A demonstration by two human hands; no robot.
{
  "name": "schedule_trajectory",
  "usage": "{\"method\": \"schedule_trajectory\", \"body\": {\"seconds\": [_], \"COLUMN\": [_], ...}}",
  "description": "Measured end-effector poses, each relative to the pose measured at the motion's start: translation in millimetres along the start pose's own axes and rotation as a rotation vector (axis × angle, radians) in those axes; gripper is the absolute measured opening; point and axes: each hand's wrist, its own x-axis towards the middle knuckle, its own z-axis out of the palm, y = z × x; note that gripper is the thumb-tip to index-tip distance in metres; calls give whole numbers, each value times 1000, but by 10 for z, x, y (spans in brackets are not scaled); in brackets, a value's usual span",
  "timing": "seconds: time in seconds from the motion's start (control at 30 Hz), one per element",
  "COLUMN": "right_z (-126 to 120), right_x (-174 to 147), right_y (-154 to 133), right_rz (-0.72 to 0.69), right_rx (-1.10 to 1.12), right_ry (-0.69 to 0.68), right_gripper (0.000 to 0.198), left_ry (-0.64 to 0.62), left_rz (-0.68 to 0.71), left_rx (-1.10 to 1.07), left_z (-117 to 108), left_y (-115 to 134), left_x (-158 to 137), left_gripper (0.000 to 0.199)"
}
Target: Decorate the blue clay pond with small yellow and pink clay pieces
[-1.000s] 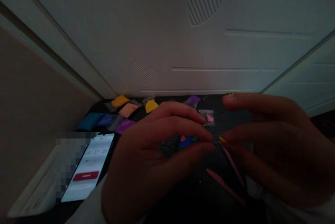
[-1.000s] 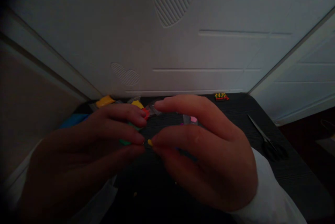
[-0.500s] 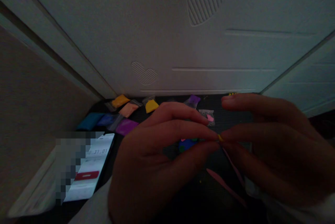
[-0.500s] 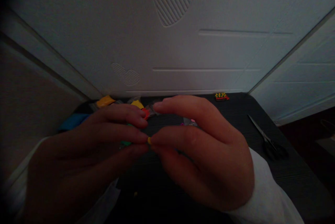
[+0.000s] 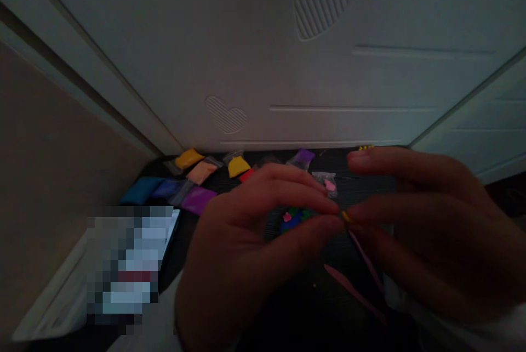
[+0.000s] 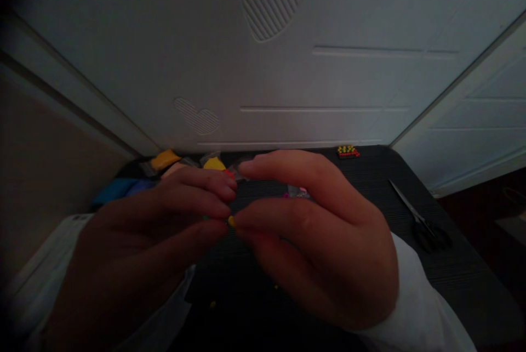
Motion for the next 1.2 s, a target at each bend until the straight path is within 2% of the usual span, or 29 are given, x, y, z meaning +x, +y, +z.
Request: {"method": "schedule_trajectory", "body": {"seconds": [0.27,0.4,0.5,0.63,0.73,0.8,0.87,1.03,1.1,1.2], "right_z": [32,65,64,-65,-198,-204,-94,424,551,614], "right_x": [-52,-75,-63,-47,-95,-196,-375,-1028,-1235,-1368], "right_y": [8,9,10,43,74,79,71,19,-3,-29], "right_rz": [38,40,20,64,98,116,163,271,321,391], "right_rx": [11,9,0,-34,-55,-16,71,95,91,80], "right_ry": [7,27,52,59,80,62,-53,-620,-706,-712], "right_gripper": [9,13,18,19,19,21,22,15,16,17], "left_ry": [-32,-60,-35,11,43,44,35,66,74,58], "left_rz": [-32,-141,-237,-322,-304,-311,-346,-356,-358,-361], "left_rx": [-114,-337,-525,-699,-788,-804,-799,-798,-804,-811], "left_z": [36,80,106,95,65,44,25,15,20,28], "left_y": [-39,-49,-53,-24,4,8,-3,-43,-42,-25], "left_x": [24,14,22,60,86,94,95,90,88,81], "left_gripper": [13,15,12,10,11,12,12,11,11,9]}}
